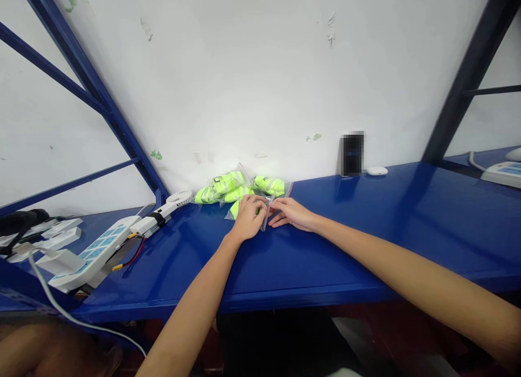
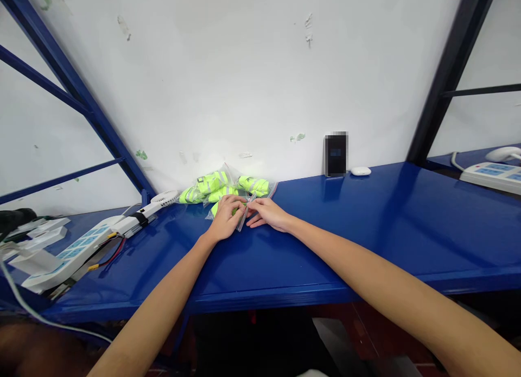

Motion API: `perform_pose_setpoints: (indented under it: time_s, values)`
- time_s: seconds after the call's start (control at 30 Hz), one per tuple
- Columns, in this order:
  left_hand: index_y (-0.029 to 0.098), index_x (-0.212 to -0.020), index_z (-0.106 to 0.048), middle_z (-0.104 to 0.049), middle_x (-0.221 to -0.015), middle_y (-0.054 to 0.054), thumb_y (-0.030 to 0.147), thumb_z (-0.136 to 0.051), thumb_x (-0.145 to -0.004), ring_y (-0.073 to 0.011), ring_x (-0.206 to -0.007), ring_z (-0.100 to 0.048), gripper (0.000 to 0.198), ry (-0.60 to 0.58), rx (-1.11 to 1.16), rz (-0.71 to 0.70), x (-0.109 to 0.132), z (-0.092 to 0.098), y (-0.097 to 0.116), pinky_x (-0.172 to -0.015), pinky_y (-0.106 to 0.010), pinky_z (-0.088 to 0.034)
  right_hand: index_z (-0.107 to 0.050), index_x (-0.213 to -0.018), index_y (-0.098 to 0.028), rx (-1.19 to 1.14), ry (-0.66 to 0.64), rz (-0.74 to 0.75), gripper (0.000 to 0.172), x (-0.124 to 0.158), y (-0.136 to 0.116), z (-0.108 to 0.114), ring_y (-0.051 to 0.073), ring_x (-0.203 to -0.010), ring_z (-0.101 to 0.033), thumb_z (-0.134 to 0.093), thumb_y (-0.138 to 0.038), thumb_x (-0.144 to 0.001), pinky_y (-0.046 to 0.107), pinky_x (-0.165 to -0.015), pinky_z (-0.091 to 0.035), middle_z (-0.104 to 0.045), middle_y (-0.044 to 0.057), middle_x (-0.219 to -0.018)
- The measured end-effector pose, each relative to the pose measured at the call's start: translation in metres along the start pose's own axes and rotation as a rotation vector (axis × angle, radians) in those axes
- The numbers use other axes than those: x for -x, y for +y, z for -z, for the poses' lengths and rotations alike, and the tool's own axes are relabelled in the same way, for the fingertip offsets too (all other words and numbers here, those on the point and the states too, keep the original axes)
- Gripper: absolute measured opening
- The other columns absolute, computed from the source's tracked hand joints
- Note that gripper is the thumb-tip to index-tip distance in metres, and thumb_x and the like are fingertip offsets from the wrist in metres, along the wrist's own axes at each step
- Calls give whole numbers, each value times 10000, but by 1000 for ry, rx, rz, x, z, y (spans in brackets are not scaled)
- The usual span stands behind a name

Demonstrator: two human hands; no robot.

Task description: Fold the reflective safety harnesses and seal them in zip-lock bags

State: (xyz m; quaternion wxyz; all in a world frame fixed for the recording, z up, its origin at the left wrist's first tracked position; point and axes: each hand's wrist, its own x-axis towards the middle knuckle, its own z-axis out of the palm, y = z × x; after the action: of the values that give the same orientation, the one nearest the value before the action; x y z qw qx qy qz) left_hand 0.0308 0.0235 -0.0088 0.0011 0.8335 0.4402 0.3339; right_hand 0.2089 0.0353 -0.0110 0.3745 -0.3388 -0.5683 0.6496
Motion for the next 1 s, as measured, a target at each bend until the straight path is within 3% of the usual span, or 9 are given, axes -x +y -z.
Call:
perform_pose_setpoints:
  time_s: [0.2,0.47,0.63,0.9,1.0]
  values:
    - [213,-777,-665,-650,-1106,-40,274,-478,-912,-237,-1121,-479,239,-13,-26,-4,0,0,0,-1014,-446,-354,-577,-844,-145,10,-4,-3,80,-2,3,1,158,-665,-728,-568,-177,-918,251,-619,-616,-708,55,-762]
    - [210,-794,-655,-656,-1083,-33,260,-518,-891,-229,-1102,-489,176,13,-18,-15,1,-3,-2,-1012,-437,-359,-585,-820,-144,18,3,1,128,-3,3,1,157,-668,-731,-510,-124,-922,255,-627,-618,-710,57,-786]
    - [218,-811,-665,-654,-1097,-32,286,-519,-901,-234,-1125,-479,184,-14,-9,-14,1,-1,-1,-1020,-442,-353,-598,-856,-138,53,-21,39,117,-1,4,2,165,-689,-729,-588,-237,-916,265,-643,-624,-717,80,-808]
    - [205,-778,-632,-661,-1072,-33,278,-518,-901,-222,-1094,-489,184,15,1,1,0,-2,-4,-1008,-418,-361,-579,-832,-144,54,-12,6,138,0,1,0,158,-704,-736,-492,-130,-939,249,-650,-617,-705,56,-801]
    - [208,-767,-619,-658,-1057,-37,357,-511,-916,-227,-1085,-494,237,14,-13,10,1,-1,-1,-1003,-417,-361,-580,-855,-151,84,-28,25,130,0,2,0,164,-722,-738,-482,-142,-940,260,-674,-618,-709,58,-798]
